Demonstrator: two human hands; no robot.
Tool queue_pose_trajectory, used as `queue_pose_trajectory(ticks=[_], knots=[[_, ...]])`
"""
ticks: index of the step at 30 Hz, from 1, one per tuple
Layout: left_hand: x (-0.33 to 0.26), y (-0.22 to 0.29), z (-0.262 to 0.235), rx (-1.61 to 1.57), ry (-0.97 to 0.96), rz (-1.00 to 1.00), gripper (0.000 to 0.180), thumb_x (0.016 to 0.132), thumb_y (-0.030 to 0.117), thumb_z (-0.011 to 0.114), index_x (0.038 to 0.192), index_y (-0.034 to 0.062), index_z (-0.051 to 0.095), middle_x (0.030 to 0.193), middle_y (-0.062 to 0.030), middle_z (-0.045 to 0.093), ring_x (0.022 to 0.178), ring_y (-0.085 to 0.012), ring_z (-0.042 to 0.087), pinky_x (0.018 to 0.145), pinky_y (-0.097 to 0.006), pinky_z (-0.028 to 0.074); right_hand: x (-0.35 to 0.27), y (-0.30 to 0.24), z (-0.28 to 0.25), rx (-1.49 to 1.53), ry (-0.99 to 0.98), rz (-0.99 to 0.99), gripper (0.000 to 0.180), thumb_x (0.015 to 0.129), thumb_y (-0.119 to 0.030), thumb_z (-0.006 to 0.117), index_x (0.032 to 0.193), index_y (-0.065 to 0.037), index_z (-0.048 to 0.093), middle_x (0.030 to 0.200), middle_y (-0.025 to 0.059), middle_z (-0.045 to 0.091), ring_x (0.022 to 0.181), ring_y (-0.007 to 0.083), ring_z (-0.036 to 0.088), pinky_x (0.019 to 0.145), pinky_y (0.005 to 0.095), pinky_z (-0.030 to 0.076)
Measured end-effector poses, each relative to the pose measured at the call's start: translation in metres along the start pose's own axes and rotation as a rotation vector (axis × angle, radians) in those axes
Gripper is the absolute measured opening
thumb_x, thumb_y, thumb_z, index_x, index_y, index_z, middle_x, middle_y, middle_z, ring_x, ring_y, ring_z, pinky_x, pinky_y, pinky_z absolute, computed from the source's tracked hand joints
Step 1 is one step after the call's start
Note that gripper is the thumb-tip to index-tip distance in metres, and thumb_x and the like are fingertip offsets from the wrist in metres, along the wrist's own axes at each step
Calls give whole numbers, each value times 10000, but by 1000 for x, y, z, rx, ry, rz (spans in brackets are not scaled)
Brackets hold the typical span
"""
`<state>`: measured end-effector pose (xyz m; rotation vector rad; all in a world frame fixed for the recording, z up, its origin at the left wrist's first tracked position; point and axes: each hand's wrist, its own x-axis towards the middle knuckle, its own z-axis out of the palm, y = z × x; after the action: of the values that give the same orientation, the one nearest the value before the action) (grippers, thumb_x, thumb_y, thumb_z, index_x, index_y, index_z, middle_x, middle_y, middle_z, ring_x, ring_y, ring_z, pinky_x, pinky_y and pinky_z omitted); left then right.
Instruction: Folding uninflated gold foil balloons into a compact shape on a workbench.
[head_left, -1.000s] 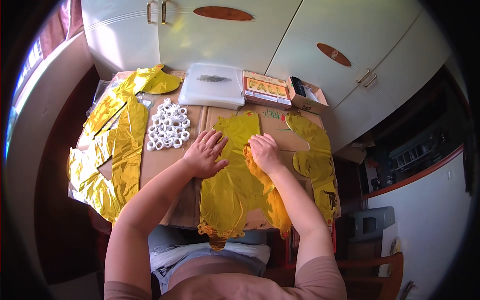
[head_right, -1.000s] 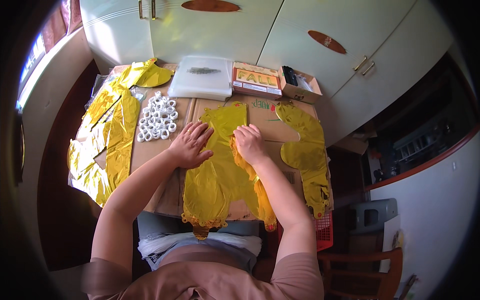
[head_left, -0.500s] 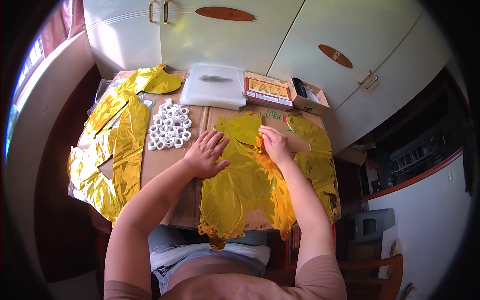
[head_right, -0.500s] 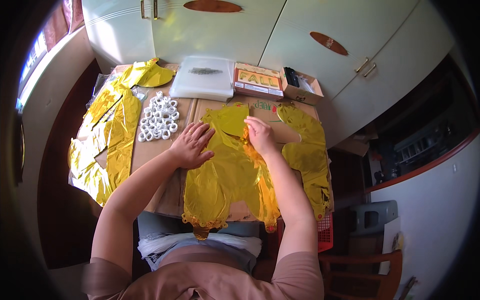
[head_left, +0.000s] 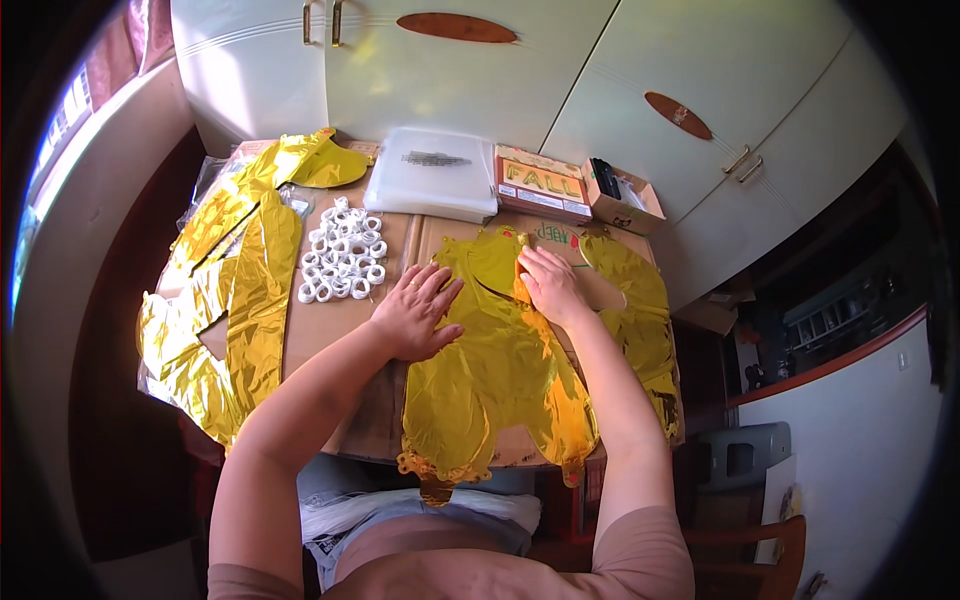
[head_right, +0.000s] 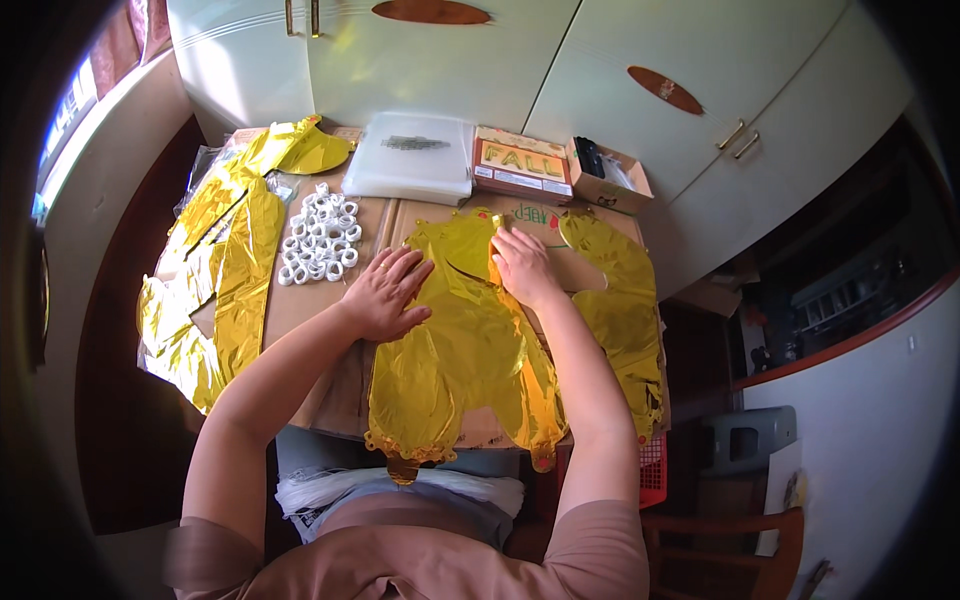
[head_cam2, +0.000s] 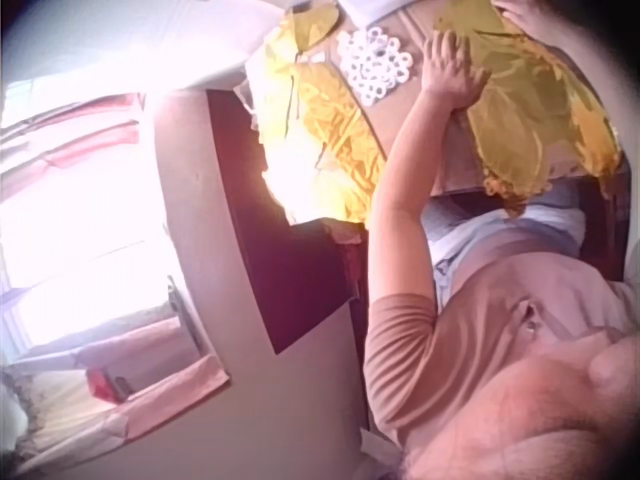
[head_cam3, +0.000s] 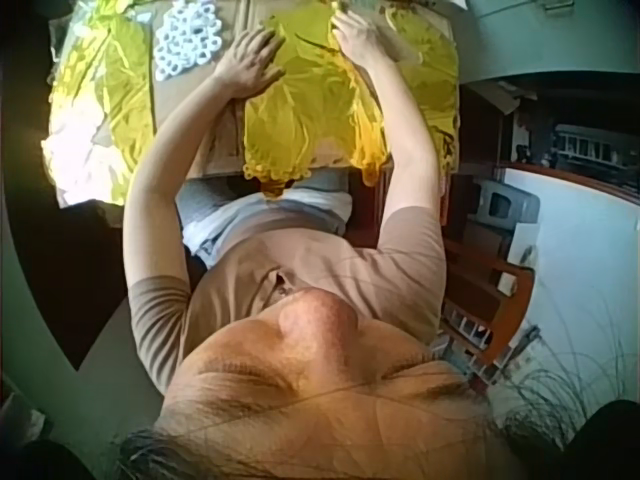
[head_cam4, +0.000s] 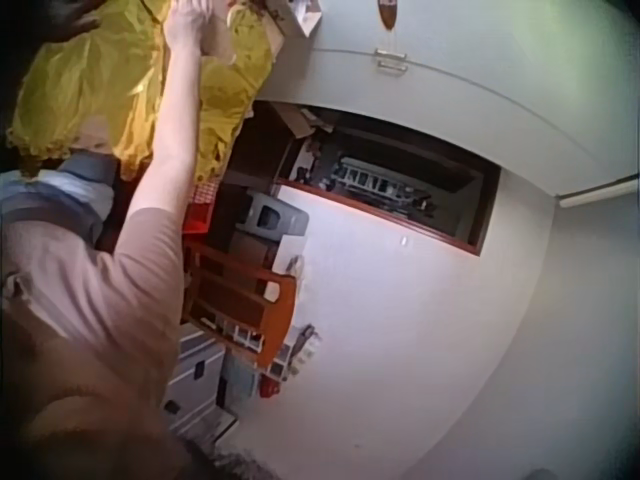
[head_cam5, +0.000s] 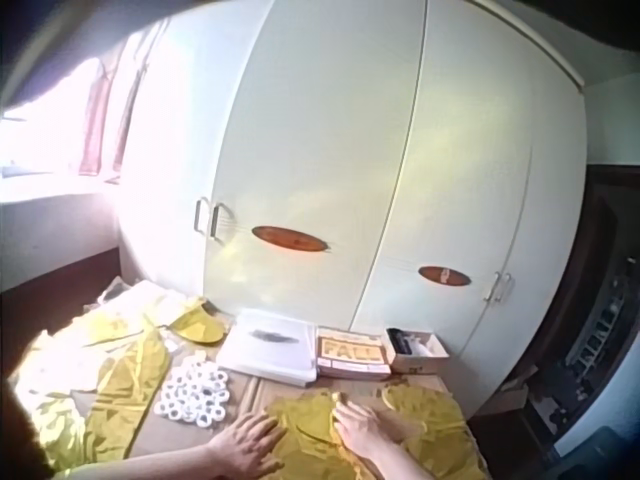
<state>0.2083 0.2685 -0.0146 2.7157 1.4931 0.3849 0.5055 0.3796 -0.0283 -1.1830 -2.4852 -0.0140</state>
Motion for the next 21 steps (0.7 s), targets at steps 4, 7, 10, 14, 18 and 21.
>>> queue_pose_trajectory(ticks=[4, 7, 10, 14, 18, 21], knots=[[0, 0, -1, -5, -5, 0, 779, 976, 580, 409, 1528, 35, 344, 1540, -211, 358, 1478, -365, 260, 1232, -484, 139, 1, -3, -3, 4, -46, 24, 407, 997, -282, 541, 1353, -90, 588, 1466, 88, 537, 1377, 283, 466, 1158, 471, 323], [1, 1, -2, -6, -11, 0, 778, 975, 579, 411, 1528, 35, 345, 1538, -210, 360, 1477, -364, 262, 1232, -484, 141, 1, -2, -5, 11, -74, 29, 423, 1000, -292, 534, 1373, -96, 572, 1483, 83, 520, 1389, 280, 454, 1165, 477, 314], [1, 1, -1, -2, -6, 1, 778, 975, 578, 415, 1526, 33, 347, 1537, -210, 361, 1475, -364, 265, 1231, -484, 144, 0, -2, -6, 30, -86, 23, 426, 1000, -293, 534, 1381, -105, 565, 1491, 79, 513, 1396, 280, 446, 1167, 480, 311], [0, -3, 6, -15, 113, 42, 760, 937, 530, 530, 1485, 20, 400, 1483, -229, 413, 1417, -397, 349, 1202, -509, 216, 2, -2, -6, 47, -89, 6, 427, 998, -295, 539, 1384, -114, 564, 1493, 74, 511, 1401, 279, 440, 1166, 480, 312], [1, -1, 1, -9, 40, 23, 772, 960, 560, 457, 1511, 27, 363, 1517, -217, 381, 1454, -377, 296, 1220, -494, 170, 2, -1, -6, 63, -90, 7, 434, 993, -295, 549, 1387, -112, 561, 1493, 71, 512, 1405, 283, 434, 1166, 475, 314], [1, 0, -1, -7, -1, 7, 780, 972, 576, 420, 1525, 31, 343, 1534, -210, 364, 1474, -367, 268, 1230, -487, 146, 2, 0, -7, 71, -98, 6, 448, 992, -292, 553, 1399, -108, 550, 1493, 81, 509, 1406, 299, 428, 1167, 449, 320]])
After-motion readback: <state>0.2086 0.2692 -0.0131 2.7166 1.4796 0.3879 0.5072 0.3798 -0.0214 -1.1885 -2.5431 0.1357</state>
